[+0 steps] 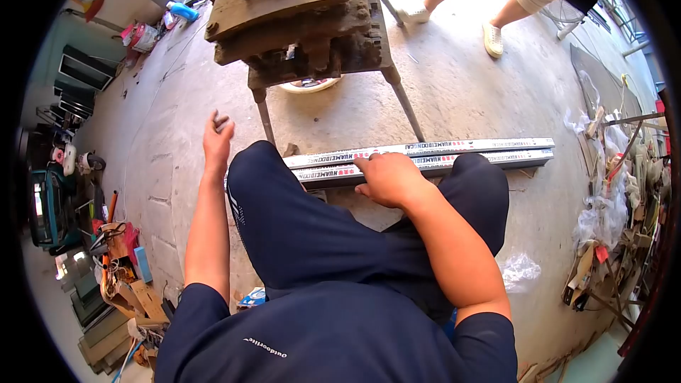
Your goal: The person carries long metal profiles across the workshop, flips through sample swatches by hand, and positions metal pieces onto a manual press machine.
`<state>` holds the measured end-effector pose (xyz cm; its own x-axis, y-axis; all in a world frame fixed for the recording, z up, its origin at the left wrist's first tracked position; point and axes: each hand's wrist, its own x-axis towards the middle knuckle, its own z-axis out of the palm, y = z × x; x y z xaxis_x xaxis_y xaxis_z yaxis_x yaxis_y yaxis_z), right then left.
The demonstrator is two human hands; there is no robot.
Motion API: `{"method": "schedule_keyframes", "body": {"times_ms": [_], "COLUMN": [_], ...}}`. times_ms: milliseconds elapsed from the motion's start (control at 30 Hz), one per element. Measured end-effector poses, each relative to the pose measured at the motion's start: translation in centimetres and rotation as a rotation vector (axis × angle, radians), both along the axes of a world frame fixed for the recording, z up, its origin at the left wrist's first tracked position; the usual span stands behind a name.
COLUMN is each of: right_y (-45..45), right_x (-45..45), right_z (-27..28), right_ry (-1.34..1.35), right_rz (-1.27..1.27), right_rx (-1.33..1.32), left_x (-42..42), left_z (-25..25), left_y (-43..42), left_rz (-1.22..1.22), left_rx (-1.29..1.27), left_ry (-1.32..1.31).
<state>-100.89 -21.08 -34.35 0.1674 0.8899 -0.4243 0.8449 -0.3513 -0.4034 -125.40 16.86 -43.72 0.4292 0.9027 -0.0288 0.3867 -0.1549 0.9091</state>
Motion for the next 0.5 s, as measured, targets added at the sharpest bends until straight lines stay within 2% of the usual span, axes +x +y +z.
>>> {"method": "schedule_keyframes", "body": {"times_ms": [167, 267, 400, 500], "right_y": [-0.1, -0.2, -0.3, -0.3], "right_x": [0.0, -0.2, -0.1, 0.1], "right_z": [0.3, 0.0, 0.3, 0.2], "right_ry": [0.007, -0.012, -0.011, -0.021], "right_rz": [0.020, 0.011, 0.005, -0.030], "right_rx": [-0.057, -0.022, -0.030, 0.009], "left_x": [5.2, 8.3, 11.0, 11.5], "left_z": [11.1, 16.8, 19.9, 17.7], "left_y": [-1.5, -4.3, -7.4, -8.1], "left_rz": [0.142, 0.132, 0.151, 0.177], "left_rx": [-0.032, -0.012, -0.033, -0.192], "left_ry": [-0.425, -0.638, -0.851, -0.911]}}
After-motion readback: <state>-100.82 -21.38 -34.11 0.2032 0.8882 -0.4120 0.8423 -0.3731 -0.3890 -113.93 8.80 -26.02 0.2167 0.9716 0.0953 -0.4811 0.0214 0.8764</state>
